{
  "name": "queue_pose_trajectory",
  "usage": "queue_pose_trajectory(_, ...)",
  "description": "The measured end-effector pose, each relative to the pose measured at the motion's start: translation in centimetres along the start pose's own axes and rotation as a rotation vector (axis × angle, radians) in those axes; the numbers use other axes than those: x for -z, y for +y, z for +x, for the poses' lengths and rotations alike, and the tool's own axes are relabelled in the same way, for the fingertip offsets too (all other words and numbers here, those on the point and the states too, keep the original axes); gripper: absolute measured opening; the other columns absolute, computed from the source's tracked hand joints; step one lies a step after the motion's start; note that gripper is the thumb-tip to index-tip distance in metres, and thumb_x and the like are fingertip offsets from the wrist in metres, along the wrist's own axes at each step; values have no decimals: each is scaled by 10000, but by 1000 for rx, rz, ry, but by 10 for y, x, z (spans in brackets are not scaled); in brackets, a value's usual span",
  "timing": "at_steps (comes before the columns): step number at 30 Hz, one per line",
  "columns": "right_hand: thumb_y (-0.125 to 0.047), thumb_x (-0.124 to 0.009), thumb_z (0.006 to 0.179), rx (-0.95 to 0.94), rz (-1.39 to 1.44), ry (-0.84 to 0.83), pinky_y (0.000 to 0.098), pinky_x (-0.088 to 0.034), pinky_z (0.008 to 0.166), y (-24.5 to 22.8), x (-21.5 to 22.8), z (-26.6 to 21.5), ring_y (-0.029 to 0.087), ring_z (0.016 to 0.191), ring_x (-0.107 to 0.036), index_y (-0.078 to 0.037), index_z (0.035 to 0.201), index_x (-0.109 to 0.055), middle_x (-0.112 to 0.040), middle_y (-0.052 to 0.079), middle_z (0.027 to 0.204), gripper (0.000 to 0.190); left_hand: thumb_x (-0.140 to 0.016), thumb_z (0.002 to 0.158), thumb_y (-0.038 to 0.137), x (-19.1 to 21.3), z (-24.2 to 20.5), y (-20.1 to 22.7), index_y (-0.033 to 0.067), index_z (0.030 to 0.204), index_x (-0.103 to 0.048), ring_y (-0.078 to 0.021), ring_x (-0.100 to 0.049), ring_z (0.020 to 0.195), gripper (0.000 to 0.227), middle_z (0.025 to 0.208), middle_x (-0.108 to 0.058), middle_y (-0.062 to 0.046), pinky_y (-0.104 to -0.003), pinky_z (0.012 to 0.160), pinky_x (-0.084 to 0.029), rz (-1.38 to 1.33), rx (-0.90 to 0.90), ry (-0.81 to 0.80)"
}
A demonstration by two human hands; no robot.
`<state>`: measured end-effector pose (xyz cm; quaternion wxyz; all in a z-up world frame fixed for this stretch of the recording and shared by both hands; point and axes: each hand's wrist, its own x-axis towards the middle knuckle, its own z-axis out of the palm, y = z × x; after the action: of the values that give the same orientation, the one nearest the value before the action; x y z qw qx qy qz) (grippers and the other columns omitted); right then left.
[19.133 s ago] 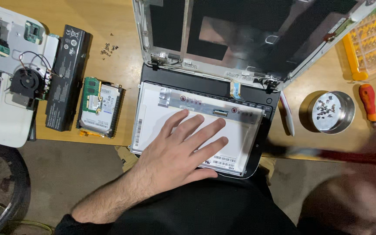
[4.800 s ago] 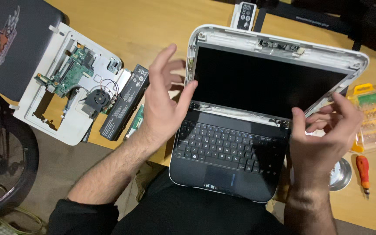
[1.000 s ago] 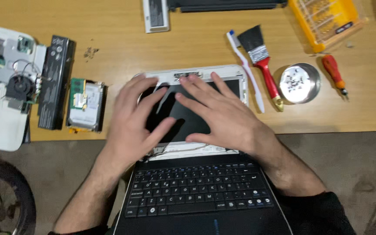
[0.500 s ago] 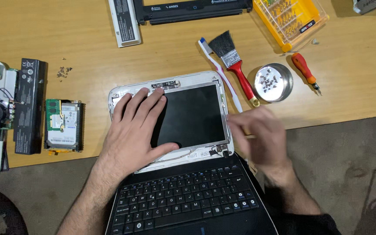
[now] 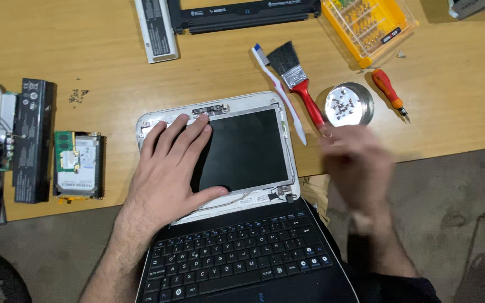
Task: The person cleans the back of a laptop screen with a brush and toothbrush, then flips the laptop over. They use a screwdriver to remove screws from the screen bezel and place them into a small metal dish.
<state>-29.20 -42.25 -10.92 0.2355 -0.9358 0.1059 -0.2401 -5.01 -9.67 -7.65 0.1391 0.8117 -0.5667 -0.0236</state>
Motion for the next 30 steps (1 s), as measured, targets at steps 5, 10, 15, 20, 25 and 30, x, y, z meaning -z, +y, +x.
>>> queue_pose_trajectory(5, 154, -873, 1322, -14, -451, 243, 594, -539, 1153, 55, 45, 2, 482, 1345, -659, 212, 1641, -817, -786, 338, 1476, 328, -779, 986, 892, 1, -2, -2, 17, 1786, -574, -416, -428, 1780, 1203, 1937, -497, -136, -643, 1463, -262, 4, -2, -15)
queue_pose_trajectory(10, 55, -928, 1371, -103, -446, 118, 557, -561, 1005, 127, 42, -20, 477, 1106, -722, 220, 1710, -872, -813, 327, 1436, 381, -746, 1020, 910, 1, -5, -2, 40, 1822, -539, -414, -415, 1792, 1201, 1961, -458, -112, -648, 1470, -265, 18, 23, -23)
queue_pose_trajectory(15, 149, -756, 1415, -216, -314, 66, 586, -571, 1166, 127, 42, -26, 579, 1436, -734, 298, 1833, -651, -751, 474, 1677, 457, -773, 1021, 908, -2, -9, -6, 48, 1862, -466, -412, -386, 1813, 1242, 1989, -401, -105, -670, 1490, -231, -25, 14, -47)
queue_pose_trajectory(20, 7, -551, 1425, -305, -179, 172, 640, -452, 1153, 115, 55, -41, 546, 1303, -592, 191, 1509, -646, -596, 357, 1399, 224, -731, 1032, 899, 5, -2, -1, 33, 1833, -512, -433, -403, 1788, 1200, 1962, -451, -138, -653, 1468, -257, -5, 8, -58)
queue_pose_trajectory(25, -77, -780, 1186, -373, 25, 55, 477, -521, 1078, 36, 59, 12, 362, 1248, -581, 78, 1502, -566, -604, 248, 1433, 412, -744, 1014, 891, 1, 0, 1, 13, 1812, -549, -411, -412, 1792, 1203, 1966, -455, -135, -646, 1473, -254, 15, -1, -40)
queue_pose_trajectory(30, -202, -1122, 895, -269, -30, -167, 578, -526, 1244, 21, 57, 39, 472, 1503, -590, 122, 1788, -513, -585, 328, 1633, 1128, -799, 984, 881, 1, -2, 0, 10, 1806, -558, -414, -425, 1788, 1221, 1963, -465, -133, -653, 1467, -273, 16, 16, -26)
